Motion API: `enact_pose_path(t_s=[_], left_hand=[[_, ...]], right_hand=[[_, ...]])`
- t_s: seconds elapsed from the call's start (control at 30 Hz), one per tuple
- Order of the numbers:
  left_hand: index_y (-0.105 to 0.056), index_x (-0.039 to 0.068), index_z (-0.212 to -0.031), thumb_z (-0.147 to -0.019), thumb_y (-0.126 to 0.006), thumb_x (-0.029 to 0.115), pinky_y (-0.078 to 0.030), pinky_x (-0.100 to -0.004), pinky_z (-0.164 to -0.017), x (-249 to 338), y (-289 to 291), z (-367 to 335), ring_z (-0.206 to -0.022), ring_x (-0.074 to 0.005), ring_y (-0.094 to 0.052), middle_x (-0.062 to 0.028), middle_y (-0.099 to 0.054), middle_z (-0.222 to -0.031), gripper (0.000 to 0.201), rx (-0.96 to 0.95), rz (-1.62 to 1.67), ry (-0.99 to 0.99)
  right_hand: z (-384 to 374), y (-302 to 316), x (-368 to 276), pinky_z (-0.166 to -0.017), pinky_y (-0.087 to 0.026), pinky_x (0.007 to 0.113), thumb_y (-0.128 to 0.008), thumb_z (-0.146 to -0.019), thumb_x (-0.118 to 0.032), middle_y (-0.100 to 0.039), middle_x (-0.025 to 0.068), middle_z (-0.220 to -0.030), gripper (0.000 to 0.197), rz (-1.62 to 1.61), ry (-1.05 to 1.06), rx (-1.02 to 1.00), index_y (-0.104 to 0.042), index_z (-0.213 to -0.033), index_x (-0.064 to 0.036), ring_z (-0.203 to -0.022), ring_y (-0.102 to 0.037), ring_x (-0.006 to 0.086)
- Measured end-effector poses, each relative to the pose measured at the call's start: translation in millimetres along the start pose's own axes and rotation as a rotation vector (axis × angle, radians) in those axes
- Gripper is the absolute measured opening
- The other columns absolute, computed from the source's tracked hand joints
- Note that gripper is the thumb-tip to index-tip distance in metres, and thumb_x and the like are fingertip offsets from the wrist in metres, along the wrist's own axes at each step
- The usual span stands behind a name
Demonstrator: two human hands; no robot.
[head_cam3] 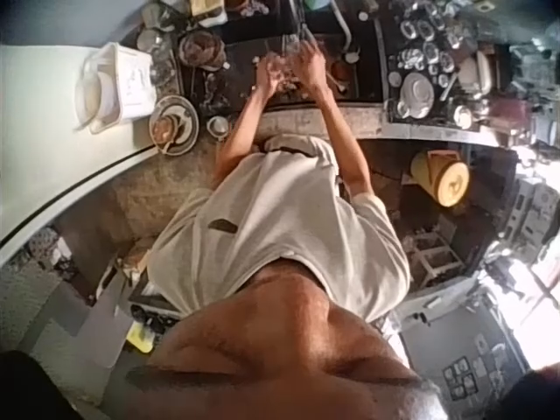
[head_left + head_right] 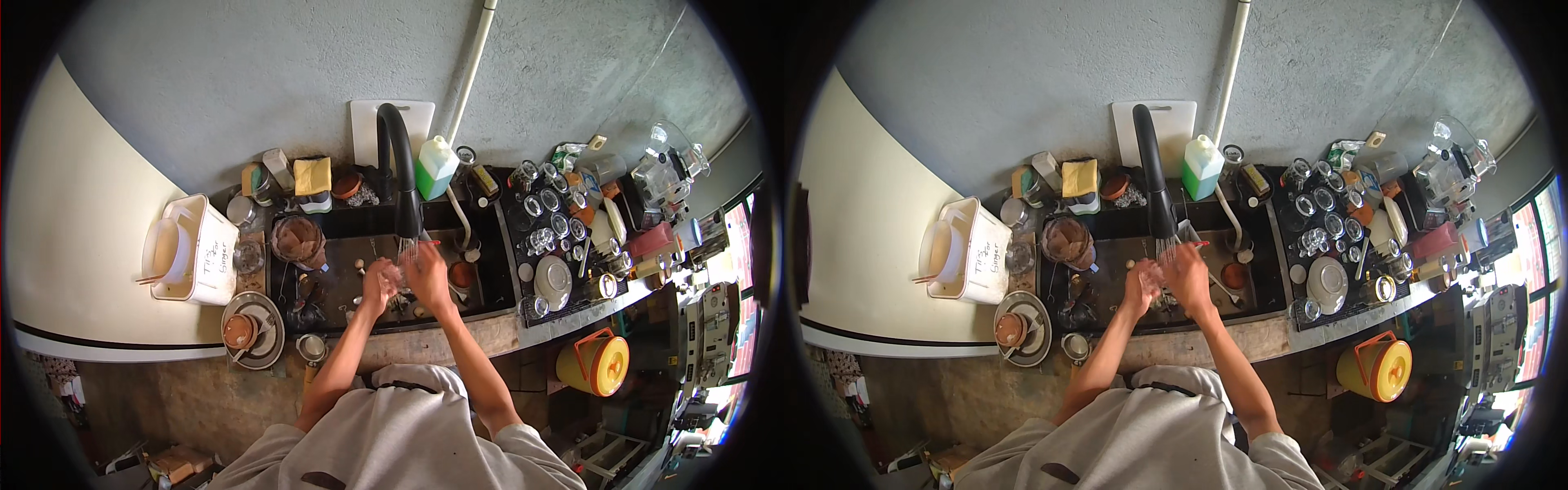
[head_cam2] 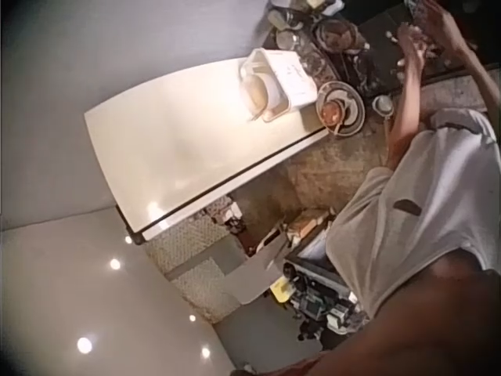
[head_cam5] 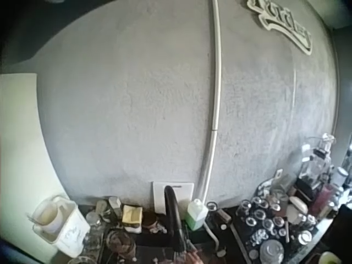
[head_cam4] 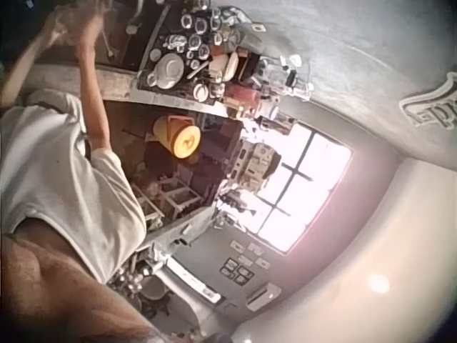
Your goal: Washing a glass cup in a cafe sink and rinsing it using the espresso machine tap.
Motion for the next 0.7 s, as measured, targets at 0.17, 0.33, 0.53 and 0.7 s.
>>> enact_pose_path(t_s=[0.17,0.33,0.53,0.7], left_hand=[[-0.062,0.017,-0.101,-0.095,-0.059,0.058,-0.034,-0.0180,-0.034,-12.9,-12.8,10.6,-0.046,-0.0103,-0.047,-0.0030,-0.059,-0.084,0.042,-0.160,0.051,0.284],[-0.063,0.016,-0.105,-0.100,-0.047,0.061,-0.030,-0.0123,-0.030,-14.5,-22.4,26.5,-0.045,-0.0069,-0.046,-0.0021,-0.058,-0.079,0.049,-0.367,0.014,0.433],[-0.060,0.013,-0.091,-0.098,-0.051,0.058,-0.029,-0.0178,-0.030,-19.0,-41.4,38.2,-0.042,-0.0078,-0.045,-0.0060,-0.056,-0.070,0.047,-0.211,0.017,0.305],[-0.061,0.007,-0.099,-0.095,-0.066,0.047,-0.040,-0.0279,-0.045,3.1,-7.7,22.5,-0.054,-0.0153,-0.054,-0.0069,-0.061,-0.085,0.041,0.185,-0.065,-0.210]], right_hand=[[2.2,-1.5,-12.2,-0.080,-0.056,0.045,-0.066,-0.096,-0.017,-0.065,0.0222,-0.113,0.026,-0.032,-0.082,-0.051,-0.064,-0.114,0.0006,-0.095,-0.067,0.0378],[6.8,-14.0,-19.6,-0.070,-0.064,0.025,-0.066,-0.097,-0.007,-0.064,0.0085,-0.121,0.046,-1.071,-0.503,-0.523,-0.051,-0.140,-0.0001,-0.099,-0.066,0.0112],[5.7,-17.2,26.4,-0.048,-0.049,0.018,-0.061,-0.103,-0.021,-0.072,0.0029,-0.093,0.025,-0.835,-0.576,-0.333,-0.067,-0.115,-0.0008,-0.067,-0.064,0.0053],[27.8,-12.1,60.8,-0.048,-0.047,0.019,-0.049,-0.107,-0.037,-0.068,-0.0031,-0.081,0.035,-0.749,-0.675,0.113,-0.069,-0.105,-0.0088,-0.063,-0.060,0.0041]])
Point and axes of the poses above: each hand's wrist, its own z-axis away from the middle knuckle, its own y-axis out of the back of the hand, x = y × z, the point moved 7 cm from there along -z, towards the middle knuckle
